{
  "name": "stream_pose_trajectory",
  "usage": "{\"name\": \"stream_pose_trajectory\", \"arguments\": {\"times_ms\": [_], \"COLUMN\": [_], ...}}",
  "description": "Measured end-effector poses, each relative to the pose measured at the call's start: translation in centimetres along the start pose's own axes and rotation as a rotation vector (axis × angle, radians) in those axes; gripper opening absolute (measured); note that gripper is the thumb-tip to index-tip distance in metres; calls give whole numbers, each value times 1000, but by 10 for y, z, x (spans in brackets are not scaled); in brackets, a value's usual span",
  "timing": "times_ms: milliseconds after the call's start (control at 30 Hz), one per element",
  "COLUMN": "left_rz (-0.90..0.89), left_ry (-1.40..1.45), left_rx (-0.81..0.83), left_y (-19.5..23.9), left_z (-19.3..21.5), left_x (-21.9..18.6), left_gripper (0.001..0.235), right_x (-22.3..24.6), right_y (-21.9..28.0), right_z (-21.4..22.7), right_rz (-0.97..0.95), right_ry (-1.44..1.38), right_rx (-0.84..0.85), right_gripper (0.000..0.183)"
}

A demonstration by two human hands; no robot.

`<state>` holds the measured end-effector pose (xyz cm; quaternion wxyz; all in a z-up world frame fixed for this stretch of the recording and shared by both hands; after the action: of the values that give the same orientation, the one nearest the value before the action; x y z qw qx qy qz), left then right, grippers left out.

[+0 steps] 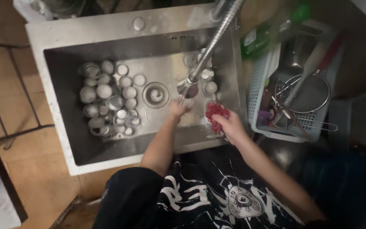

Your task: The person washes numerous small metal coffee capsules in a stainless steel sink using a red scrubbing sponge and running water. They scrub each capsule individually and rinse it under the faucet, repeating the process for many capsules.

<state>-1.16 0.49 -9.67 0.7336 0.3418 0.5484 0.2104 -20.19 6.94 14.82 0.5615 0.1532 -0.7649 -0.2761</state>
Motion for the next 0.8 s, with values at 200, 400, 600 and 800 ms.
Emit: {"name": "stream_pose_trajectory", "arguments": {"times_ms": [200, 400, 600, 800], "left_rz": [-367, -682, -561, -436], "left_ry": [-19, 78, 643, 699], "left_rx": [-311, -646, -288, -90], "left_y": [81, 170, 202, 193], "left_z": [50, 114, 155, 213], "left_x": [-54, -92, -111, -94], "left_gripper": [23, 17, 31, 36], "right_x": [-27, -48, -35, -23], "right_y": [-22, -44, -20, -24], "right_z": [-33, -120, -219, -251], "right_rz": [-172, 83, 640, 736], "right_ry": [-112, -57, 586, 1098], "right_rx": [-16, 208, 186, 709], "right_gripper": [23, 22, 25, 10]}}
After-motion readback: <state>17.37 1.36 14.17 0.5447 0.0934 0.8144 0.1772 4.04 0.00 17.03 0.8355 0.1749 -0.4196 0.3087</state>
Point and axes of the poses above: each hand's wrist, its own y-axis away from the middle knuckle, its own z-axis out of the back of the hand, x = y × z, the point moved 2 cm from there along -y, towards the middle knuckle, and after that the axes turned 13 degrees about -y, right-handed, at the moved point
